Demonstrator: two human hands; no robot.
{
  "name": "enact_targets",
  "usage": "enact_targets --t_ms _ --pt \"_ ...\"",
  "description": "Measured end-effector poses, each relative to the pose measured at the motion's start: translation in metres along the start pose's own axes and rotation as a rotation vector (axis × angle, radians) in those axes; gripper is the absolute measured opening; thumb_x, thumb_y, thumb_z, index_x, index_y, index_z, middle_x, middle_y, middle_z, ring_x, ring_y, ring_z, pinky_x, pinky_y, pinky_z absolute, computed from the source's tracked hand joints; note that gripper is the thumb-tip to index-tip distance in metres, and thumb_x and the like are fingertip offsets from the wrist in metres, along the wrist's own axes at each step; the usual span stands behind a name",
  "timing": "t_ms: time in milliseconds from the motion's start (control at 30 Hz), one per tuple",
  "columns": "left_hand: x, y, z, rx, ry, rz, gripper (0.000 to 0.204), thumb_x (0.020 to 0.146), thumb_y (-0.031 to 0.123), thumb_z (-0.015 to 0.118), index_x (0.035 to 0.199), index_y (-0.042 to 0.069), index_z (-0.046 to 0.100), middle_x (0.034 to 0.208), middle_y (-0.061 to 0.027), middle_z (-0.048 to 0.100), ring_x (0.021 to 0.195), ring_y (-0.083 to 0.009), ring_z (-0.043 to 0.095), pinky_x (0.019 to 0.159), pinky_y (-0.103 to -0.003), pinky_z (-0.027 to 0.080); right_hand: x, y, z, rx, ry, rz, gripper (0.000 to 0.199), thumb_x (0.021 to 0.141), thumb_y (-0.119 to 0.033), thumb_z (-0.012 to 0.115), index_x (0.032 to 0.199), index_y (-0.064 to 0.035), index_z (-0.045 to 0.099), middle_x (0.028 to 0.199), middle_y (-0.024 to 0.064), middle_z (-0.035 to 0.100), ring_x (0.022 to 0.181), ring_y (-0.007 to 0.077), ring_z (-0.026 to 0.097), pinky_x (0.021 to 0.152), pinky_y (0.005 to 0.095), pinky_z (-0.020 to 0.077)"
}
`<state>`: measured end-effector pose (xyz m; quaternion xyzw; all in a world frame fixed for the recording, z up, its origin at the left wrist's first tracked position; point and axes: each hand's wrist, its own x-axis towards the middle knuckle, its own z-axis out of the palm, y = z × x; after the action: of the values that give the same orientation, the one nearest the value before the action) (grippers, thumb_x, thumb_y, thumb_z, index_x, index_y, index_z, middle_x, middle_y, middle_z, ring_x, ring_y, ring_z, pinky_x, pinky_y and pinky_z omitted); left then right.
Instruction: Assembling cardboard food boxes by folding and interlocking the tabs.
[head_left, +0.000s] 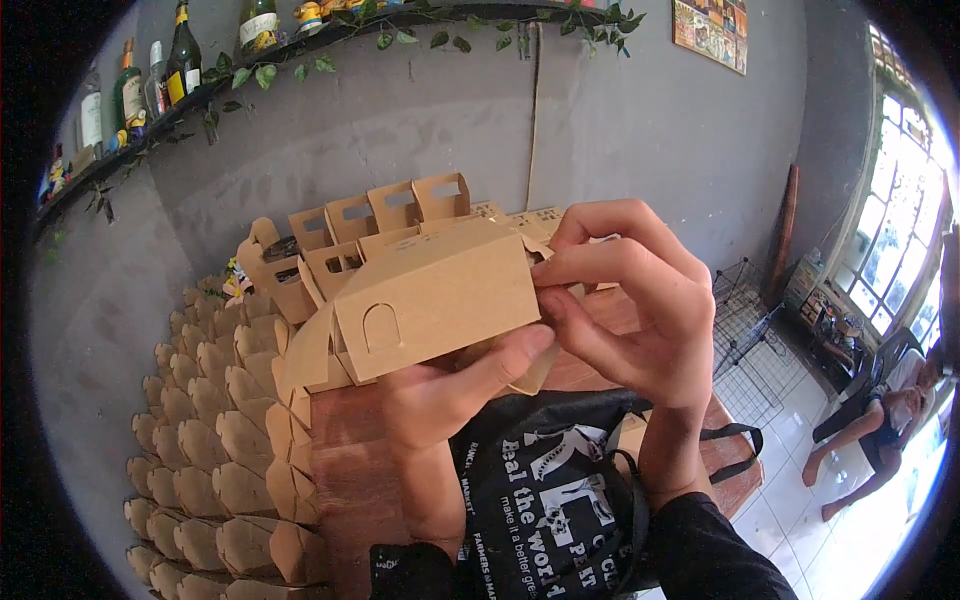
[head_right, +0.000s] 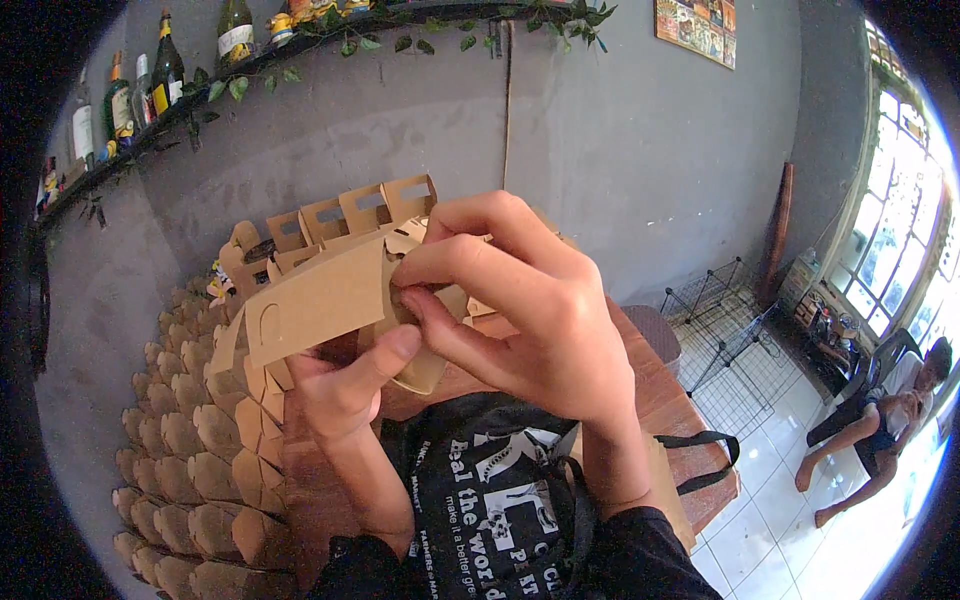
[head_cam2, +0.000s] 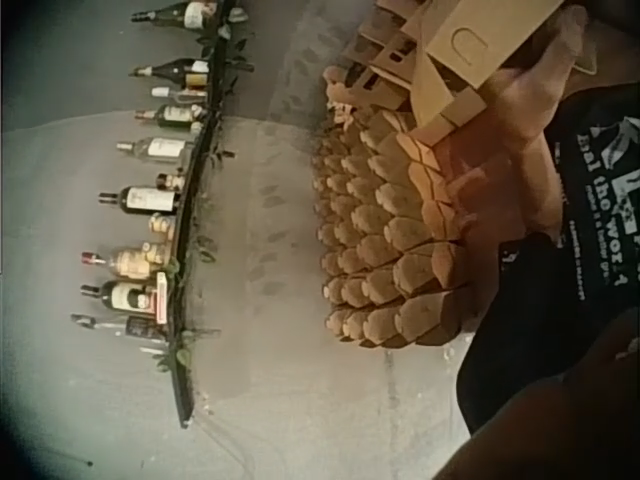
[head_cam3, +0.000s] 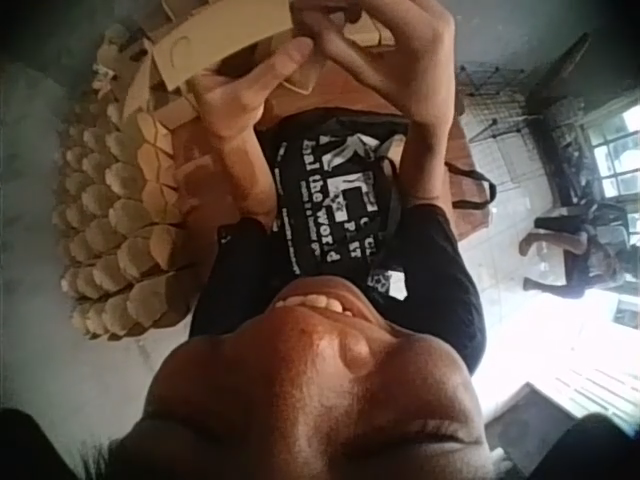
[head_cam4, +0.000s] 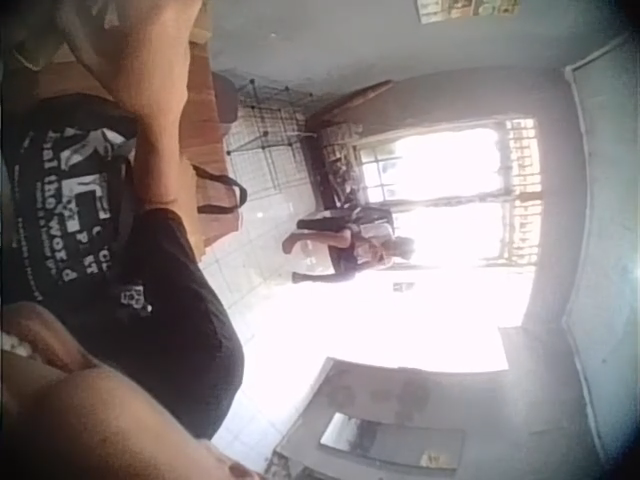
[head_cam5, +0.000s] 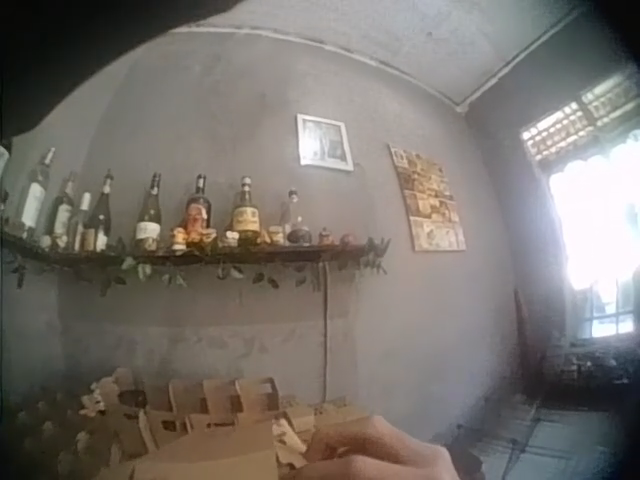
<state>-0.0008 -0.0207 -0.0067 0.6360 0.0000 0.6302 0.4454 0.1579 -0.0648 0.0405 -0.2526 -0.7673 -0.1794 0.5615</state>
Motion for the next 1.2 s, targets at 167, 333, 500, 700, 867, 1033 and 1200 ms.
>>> enact_targets --t_ms 167,333,500,700,867,1033,1200 --pt "0.000 -0.004 0.005 -0.033 0.002 -0.008 0.052 0.066 -0.004 0.073 0.115 0.000 0.055 0.108 -0.0088 0.061 0.099 -0.0186 0.059 0.088 -0.031 0.047 0.002 -0.009 -0.003 0.146 0.084 0.190 0.016 0.068 -0.001 0.073 0.080 -0.0036 0.063 0.089 0.0077 0.059 0.074 0.0183 0.059 0.061 0.0277 0.0490" --pt "0.001 -0.011 0.005 -0.009 -0.004 0.023 0.055 0.065 -0.006 0.072 0.117 0.000 0.054 0.109 -0.0096 0.061 0.099 -0.0196 0.059 0.089 -0.032 0.048 0.000 -0.010 0.002 0.130 0.136 0.240 0.015 0.070 0.000 0.074 0.075 -0.0006 0.060 0.090 0.0076 0.061 0.073 0.0178 0.060 0.061 0.0266 0.0493" --pt "-0.001 -0.013 0.003 0.060 0.039 -0.011 0.058 0.066 -0.005 0.072 0.120 0.000 0.051 0.113 -0.0103 0.058 0.103 -0.0200 0.058 0.090 -0.034 0.048 -0.001 -0.005 0.002 0.067 0.105 0.147 0.014 0.069 0.002 0.074 0.076 0.0004 0.062 0.091 0.0089 0.061 0.076 0.0187 0.062 0.063 0.0277 0.0506" --pt "0.007 -0.019 0.012 -0.005 -0.110 0.095 0.060 0.070 -0.005 0.070 0.125 0.001 0.045 0.116 -0.0100 0.056 0.108 -0.0196 0.055 0.092 -0.033 0.046 0.001 -0.012 -0.013 -0.011 0.071 0.144 0.015 0.068 0.004 0.073 0.079 0.0007 0.064 0.094 0.0113 0.063 0.082 0.0207 0.064 0.068 0.0293 0.0520" --pt "0.005 -0.024 0.023 0.005 -0.038 0.024 0.056 0.074 0.003 0.072 0.124 0.003 0.047 0.114 -0.0084 0.057 0.106 -0.0186 0.055 0.092 -0.032 0.046 -0.001 -0.015 -0.017 -0.100 0.086 0.201 0.017 0.067 0.008 0.071 0.080 0.0021 0.063 0.092 0.0111 0.065 0.082 0.0201 0.065 0.071 0.0281 0.0520" --pt "0.003 -0.016 0.034 0.101 -0.059 0.034 0.051 0.076 0.010 0.073 0.121 0.004 0.051 0.114 -0.0070 0.058 0.105 -0.0170 0.056 0.090 -0.031 0.046 -0.003 -0.020 -0.025 -0.160 0.084 0.178 0.018 0.066 0.008 0.071 0.080 0.0011 0.063 0.091 0.0103 0.065 0.081 0.0196 0.065 0.070 0.0280 0.0514" --pt "0.003 -0.017 0.035 0.270 -0.086 0.129 0.049 0.076 0.012 0.072 0.120 0.005 0.051 0.113 -0.0069 0.058 0.104 -0.0168 0.056 0.089 -0.031 0.047 -0.004 -0.019 -0.027 -0.165 0.084 0.204 0.019 0.066 0.009 0.071 0.081 0.0002 0.064 0.092 0.0107 0.065 0.081 0.0197 0.065 0.070 0.0279 0.0510"
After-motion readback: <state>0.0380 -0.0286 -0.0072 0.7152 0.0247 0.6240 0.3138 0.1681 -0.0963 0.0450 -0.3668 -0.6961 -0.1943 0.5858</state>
